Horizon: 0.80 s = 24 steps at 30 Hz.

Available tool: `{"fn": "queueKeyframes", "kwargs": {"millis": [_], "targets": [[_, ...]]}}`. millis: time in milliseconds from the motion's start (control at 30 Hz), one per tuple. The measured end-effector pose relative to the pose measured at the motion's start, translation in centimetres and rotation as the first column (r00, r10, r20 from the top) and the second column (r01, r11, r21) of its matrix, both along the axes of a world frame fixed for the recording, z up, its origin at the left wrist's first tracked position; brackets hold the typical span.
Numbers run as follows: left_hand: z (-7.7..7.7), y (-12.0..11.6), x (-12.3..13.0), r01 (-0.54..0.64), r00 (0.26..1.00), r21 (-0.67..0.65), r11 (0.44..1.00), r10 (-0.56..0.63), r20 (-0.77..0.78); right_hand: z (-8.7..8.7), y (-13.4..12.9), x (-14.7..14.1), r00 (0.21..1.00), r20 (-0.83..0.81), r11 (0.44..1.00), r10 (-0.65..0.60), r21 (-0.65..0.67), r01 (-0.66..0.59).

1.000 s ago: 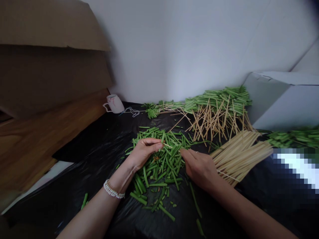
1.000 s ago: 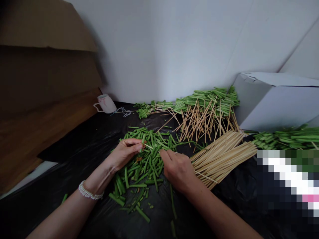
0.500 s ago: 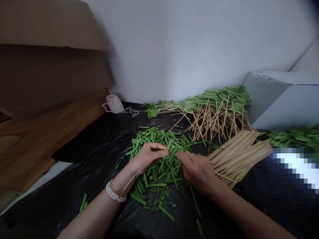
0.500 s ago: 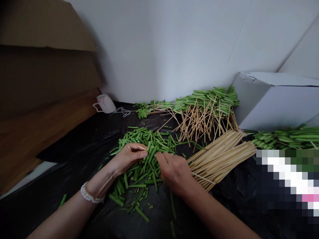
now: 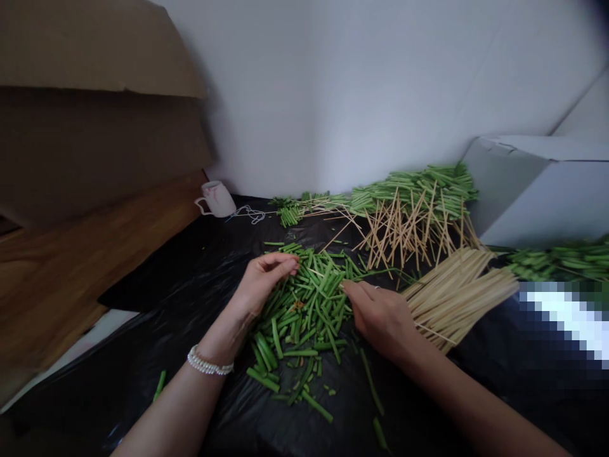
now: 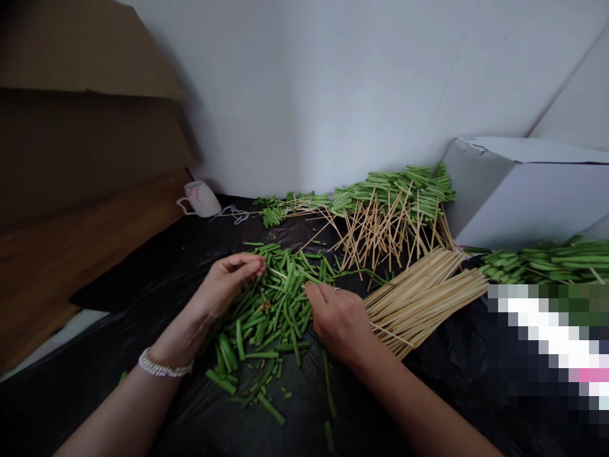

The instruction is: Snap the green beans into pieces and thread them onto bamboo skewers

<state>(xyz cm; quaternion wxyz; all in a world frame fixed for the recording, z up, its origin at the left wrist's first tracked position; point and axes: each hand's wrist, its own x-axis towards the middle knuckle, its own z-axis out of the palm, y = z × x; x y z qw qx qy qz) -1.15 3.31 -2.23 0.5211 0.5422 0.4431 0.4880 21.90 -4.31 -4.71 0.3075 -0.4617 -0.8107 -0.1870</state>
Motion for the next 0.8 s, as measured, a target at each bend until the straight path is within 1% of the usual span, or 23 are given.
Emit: {"fn": "queueKeyframes", "kwargs": {"millis": [67, 100, 167, 233, 300, 400, 433, 467, 567, 600, 700, 800], "targets": [[0.1, 0.8, -1.0, -0.12, 0.99, 0.086, 0.989, 0.126, -0.071, 0.0, 0.0, 0.0, 1.0, 0.001, 1.0, -0.001, 0.005, 0.001], [0.1, 1.2, -1.4, -0.158, 0.976, 0.127, 0.979, 0.174, -0.129, 0.0, 0.0, 0.0, 1.0, 0.001, 1.0, 0.001, 0.006, -0.001], [0.0, 1.7, -2.1, -0.197, 0.936, 0.198, 0.96, 0.245, -0.254, 0.0, 0.0, 0.0, 1.0, 0.006, 1.0, 0.007, 0.003, -0.007], [-0.1, 1.9, -2.7, -0.194, 0.885, 0.239, 0.952, 0.275, -0.375, 0.0, 0.0, -0.1, 1.0, 0.009, 1.0, 0.01, 0.003, -0.01], [-0.1, 2.0, -3.1, -0.173, 0.817, 0.256, 0.951, 0.284, -0.502, -0.1, 0.0, -0.2, 1.0, 0.01, 1.0, 0.012, 0.004, -0.012], [0.2, 2.0, -3.7, -0.146, 0.692, 0.251, 0.957, 0.28, -0.665, -0.2, 0.0, -0.2, 1.0, 0.01, 1.0, 0.007, -0.002, -0.007], [0.2, 2.0, -3.8, -0.132, 0.671, 0.259, 0.957, 0.279, -0.687, -0.3, 0.0, -0.2, 1.0, 0.01, 1.0, 0.006, -0.005, -0.006], [0.2, 2.1, -3.8, -0.109, 0.668, 0.276, 0.955, 0.276, -0.691, -0.3, 0.0, -0.2, 1.0, 0.01, 1.0, 0.007, -0.005, -0.007], [-0.2, 2.2, -3.7, 0.019, 0.697, 0.353, 0.935, 0.241, -0.676, -0.2, 0.0, -0.2, 1.0, 0.011, 1.0, 0.009, -0.004, -0.009], [-0.4, 2.2, -3.6, 0.069, 0.691, 0.367, 0.928, 0.221, -0.688, -0.2, 0.1, -0.2, 1.0, 0.012, 1.0, 0.007, -0.004, -0.007], [-1.0, 2.1, -3.3, 0.178, 0.621, 0.372, 0.911, 0.19, -0.761, -0.2, 0.1, -0.1, 1.0, 0.011, 1.0, 0.007, -0.004, -0.007], [-1.3, 2.1, -3.1, 0.227, 0.516, 0.373, 0.9, 0.213, -0.83, -0.2, 0.1, -0.1, 1.0, 0.011, 1.0, 0.012, -0.017, -0.012]]}}
